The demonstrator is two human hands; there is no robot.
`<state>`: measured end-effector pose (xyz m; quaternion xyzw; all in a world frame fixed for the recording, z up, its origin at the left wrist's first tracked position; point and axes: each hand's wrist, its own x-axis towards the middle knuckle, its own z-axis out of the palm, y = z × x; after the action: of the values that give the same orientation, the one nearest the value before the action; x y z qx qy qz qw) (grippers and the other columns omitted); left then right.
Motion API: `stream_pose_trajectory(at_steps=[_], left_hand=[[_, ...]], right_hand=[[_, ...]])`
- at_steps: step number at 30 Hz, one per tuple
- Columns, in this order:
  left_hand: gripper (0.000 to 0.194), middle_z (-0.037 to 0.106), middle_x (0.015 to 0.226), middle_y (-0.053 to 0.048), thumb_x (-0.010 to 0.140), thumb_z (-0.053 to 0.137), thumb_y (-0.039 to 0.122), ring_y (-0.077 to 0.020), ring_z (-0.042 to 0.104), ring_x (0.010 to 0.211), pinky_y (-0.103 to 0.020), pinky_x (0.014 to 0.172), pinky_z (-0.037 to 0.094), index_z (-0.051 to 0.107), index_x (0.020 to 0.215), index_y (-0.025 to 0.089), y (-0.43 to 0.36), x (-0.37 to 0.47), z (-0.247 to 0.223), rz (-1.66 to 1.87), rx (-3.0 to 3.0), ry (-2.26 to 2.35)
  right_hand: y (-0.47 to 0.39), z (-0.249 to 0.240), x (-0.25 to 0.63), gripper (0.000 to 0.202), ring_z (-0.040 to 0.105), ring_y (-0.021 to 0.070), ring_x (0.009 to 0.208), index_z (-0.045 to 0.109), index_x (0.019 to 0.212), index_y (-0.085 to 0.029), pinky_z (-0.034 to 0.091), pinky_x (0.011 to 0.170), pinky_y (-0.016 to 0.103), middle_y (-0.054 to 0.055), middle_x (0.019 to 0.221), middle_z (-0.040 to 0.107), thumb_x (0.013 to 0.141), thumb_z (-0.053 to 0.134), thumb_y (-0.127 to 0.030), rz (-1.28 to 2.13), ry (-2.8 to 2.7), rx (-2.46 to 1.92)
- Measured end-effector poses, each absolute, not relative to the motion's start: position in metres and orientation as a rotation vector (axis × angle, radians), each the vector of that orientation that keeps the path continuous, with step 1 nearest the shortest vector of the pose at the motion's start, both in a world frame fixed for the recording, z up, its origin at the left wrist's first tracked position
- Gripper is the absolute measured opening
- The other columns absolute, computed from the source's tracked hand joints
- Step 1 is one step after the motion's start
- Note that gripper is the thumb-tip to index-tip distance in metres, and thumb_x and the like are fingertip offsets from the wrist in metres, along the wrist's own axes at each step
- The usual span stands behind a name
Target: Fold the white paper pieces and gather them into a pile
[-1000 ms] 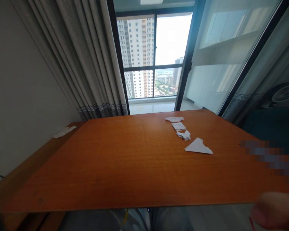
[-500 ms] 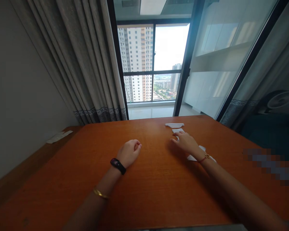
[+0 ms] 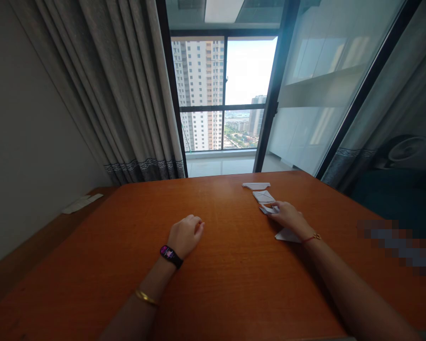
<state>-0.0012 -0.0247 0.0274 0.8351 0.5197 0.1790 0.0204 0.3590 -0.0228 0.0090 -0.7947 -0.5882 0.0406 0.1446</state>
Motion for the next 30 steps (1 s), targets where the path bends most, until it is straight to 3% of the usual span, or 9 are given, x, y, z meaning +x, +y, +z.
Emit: stream_pose_trajectory(at_steps=[5, 9, 12, 15, 18, 21, 27, 30], left_hand=[[0.022, 0.065, 0.088, -0.003, 0.092, 0.042, 0.032, -0.0158, 0.06, 0.079, -0.026, 0.066, 0.038, 0.062, 0.088, 0.023, -0.027, -0.001, 0.026, 0.571, 2.6, 1.519], [0.023, 0.065, 0.085, -0.002, 0.091, 0.043, 0.033, -0.0154, 0.059, 0.075, -0.026, 0.065, 0.037, 0.061, 0.083, 0.022, -0.029, 0.0, 0.025, 0.547, 2.616, 1.45], [0.023, 0.065, 0.083, -0.002, 0.091, 0.043, 0.032, -0.0154, 0.059, 0.073, -0.026, 0.064, 0.036, 0.06, 0.081, 0.022, -0.029, 0.0, 0.024, 0.547, 2.638, 1.412], [0.023, 0.065, 0.083, -0.002, 0.092, 0.043, 0.032, -0.0155, 0.059, 0.073, -0.026, 0.063, 0.036, 0.061, 0.081, 0.022, -0.029, 0.001, 0.024, 0.551, 2.654, 1.395], [0.023, 0.065, 0.083, -0.002, 0.092, 0.042, 0.032, -0.0156, 0.059, 0.074, -0.026, 0.064, 0.036, 0.061, 0.081, 0.022, -0.03, 0.002, 0.024, 0.545, 2.657, 1.383], [0.024, 0.065, 0.083, -0.002, 0.092, 0.042, 0.032, -0.0155, 0.059, 0.073, -0.026, 0.064, 0.036, 0.061, 0.081, 0.022, -0.03, 0.002, 0.024, 0.533, 2.648, 1.387], [0.023, 0.064, 0.085, -0.002, 0.091, 0.042, 0.033, -0.016, 0.059, 0.078, -0.026, 0.068, 0.038, 0.062, 0.088, 0.023, -0.032, 0.003, 0.024, 0.534, 2.608, 1.331], [0.022, 0.064, 0.085, -0.002, 0.091, 0.042, 0.032, -0.0159, 0.058, 0.077, -0.026, 0.067, 0.038, 0.063, 0.09, 0.023, -0.034, 0.006, 0.024, 0.523, 2.6, 1.307]], right_hand=[[-0.024, 0.008, 0.362, 0.059, 0.055, 0.0327, 0.108, 0.06, 0.119, -0.027, 0.044, 0.077, 0.038, 0.011, 0.122, 0.06, 0.068, 0.061, -0.057, 0.099, -1.666, -2.297], [-0.024, 0.007, 0.363, 0.063, 0.055, 0.0344, 0.109, 0.057, 0.125, -0.025, 0.044, 0.079, 0.042, 0.013, 0.124, 0.057, 0.069, 0.06, -0.055, 0.093, -1.644, -2.327], [-0.024, 0.006, 0.364, 0.06, 0.053, 0.0367, 0.111, 0.056, 0.126, -0.031, 0.044, 0.081, 0.046, 0.011, 0.13, 0.053, 0.07, 0.061, -0.054, 0.063, -1.664, -2.352], [-0.021, 0.005, 0.366, 0.043, 0.052, 0.0332, 0.113, 0.061, 0.12, -0.033, 0.041, 0.088, 0.045, 0.006, 0.134, 0.051, 0.079, 0.057, -0.044, 0.057, -1.86, -2.245], [-0.021, 0.006, 0.361, 0.031, 0.056, 0.0268, 0.109, 0.066, 0.111, -0.024, 0.039, 0.093, 0.037, 0.008, 0.124, 0.06, 0.085, 0.05, -0.027, 0.08, -2.069, -2.054], [-0.024, 0.011, 0.341, 0.029, 0.058, 0.0248, 0.103, 0.067, 0.108, -0.02, 0.042, 0.089, 0.033, 0.01, 0.113, 0.065, 0.086, 0.047, -0.021, 0.112, -2.041, -1.932], [-0.011, 0.023, 0.314, 0.046, 0.06, 0.0213, 0.103, 0.052, 0.129, -0.024, 0.049, 0.085, 0.031, 0.007, 0.126, 0.058, 0.087, 0.049, -0.045, 0.467, -1.911, -1.503], [0.015, 0.025, 0.337, 0.05, 0.055, 0.0251, 0.113, 0.052, 0.128, -0.019, 0.045, 0.092, 0.036, 0.011, 0.128, 0.056, 0.087, 0.049, -0.046, 0.281, -1.738, -1.701]])
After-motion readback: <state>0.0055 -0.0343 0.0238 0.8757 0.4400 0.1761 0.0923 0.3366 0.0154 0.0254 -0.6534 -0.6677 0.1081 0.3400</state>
